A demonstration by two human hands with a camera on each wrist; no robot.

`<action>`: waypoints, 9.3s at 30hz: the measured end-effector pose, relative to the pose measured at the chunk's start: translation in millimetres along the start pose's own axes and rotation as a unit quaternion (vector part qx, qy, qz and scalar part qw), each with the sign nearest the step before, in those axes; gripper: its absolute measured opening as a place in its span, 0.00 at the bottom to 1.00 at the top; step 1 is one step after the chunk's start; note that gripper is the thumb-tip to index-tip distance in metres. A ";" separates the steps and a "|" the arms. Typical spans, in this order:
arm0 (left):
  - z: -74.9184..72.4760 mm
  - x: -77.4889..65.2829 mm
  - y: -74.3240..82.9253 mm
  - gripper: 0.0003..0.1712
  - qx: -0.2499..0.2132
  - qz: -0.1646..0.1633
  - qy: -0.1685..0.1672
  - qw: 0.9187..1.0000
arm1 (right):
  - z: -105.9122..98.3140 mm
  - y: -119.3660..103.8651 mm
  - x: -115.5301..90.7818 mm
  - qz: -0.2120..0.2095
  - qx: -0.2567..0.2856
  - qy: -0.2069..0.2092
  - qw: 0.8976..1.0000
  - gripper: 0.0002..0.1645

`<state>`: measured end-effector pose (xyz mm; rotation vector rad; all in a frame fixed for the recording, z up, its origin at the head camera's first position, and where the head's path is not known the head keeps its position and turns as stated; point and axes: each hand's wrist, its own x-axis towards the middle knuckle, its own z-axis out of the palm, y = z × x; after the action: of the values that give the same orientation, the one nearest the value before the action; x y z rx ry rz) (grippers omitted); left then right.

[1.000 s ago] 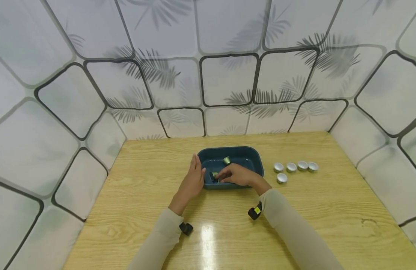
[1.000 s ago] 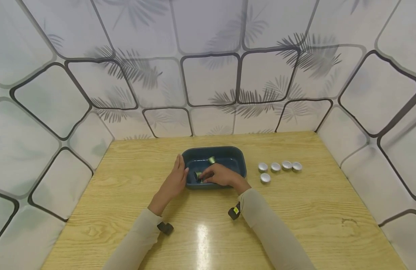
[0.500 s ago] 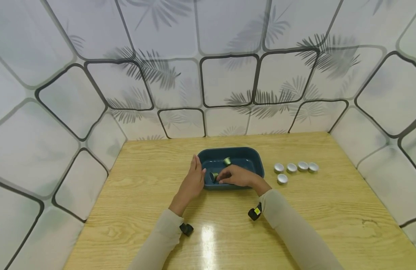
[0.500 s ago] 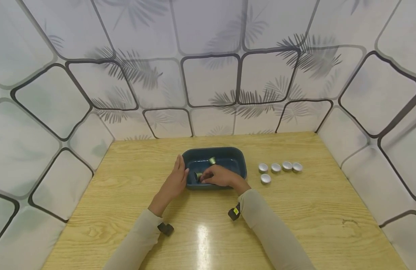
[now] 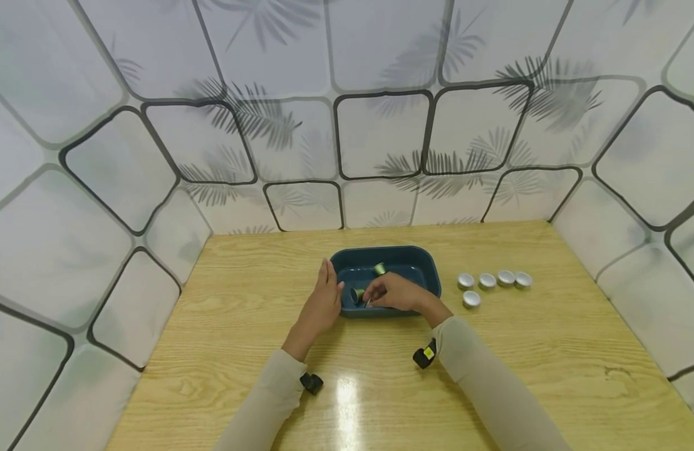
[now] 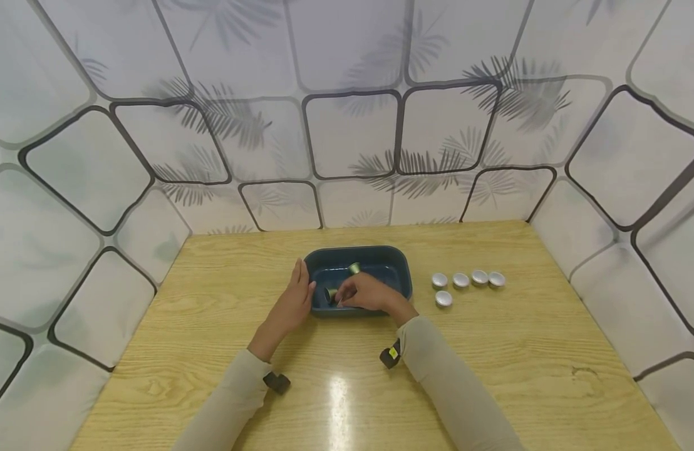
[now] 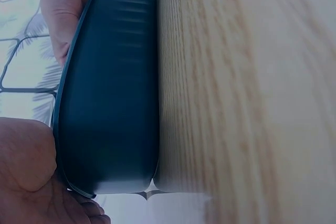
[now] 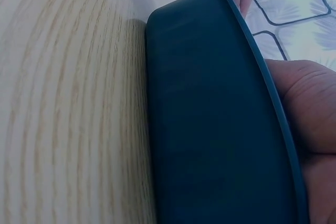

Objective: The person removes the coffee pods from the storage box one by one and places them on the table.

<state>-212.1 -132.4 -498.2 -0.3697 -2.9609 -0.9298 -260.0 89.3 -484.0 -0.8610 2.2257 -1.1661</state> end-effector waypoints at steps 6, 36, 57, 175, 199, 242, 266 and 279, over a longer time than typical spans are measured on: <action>-0.4 -0.4 1.0 0.36 0.000 -0.005 -0.001 1.000 | 1.3 -0.4 -1.6 0.023 -0.011 0.039 0.999 0.17; -0.7 -1.6 0.8 0.36 -0.007 -0.003 -0.004 1.000 | 1.3 -7.2 -29.4 0.001 -0.059 0.181 0.982 0.17; -1.9 -4.0 0.4 0.36 -0.014 -0.007 -0.010 1.000 | -2.0 -5.2 -58.1 -0.004 -0.053 0.244 0.968 0.21; -0.2 -2.4 1.8 0.36 -0.013 -0.013 -0.014 1.000 | -26.2 45.4 -204.9 0.119 -0.167 0.399 0.894 0.19; 0.0 -3.1 1.4 0.36 -0.016 -0.003 -0.007 1.000 | -42.1 73.3 -195.2 0.182 -0.199 0.359 0.894 0.16; 0.1 -2.0 0.0 0.36 -0.001 0.005 -0.001 1.000 | -48.2 63.7 -194.7 0.224 -0.184 0.328 0.899 0.29; -2.5 -2.3 3.6 0.35 -0.001 -0.005 -0.009 1.000 | -43.0 9.7 -192.0 0.171 -0.235 0.324 0.900 0.27; 0.4 -2.8 1.5 0.35 -0.004 -0.001 -0.006 1.000 | -23.4 -2.8 -158.4 0.079 -0.259 0.293 0.917 0.24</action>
<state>-209.0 -131.6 -497.9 -0.3735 -2.9692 -0.9443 -165.8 214.3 -449.9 -0.5291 3.1221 -0.8293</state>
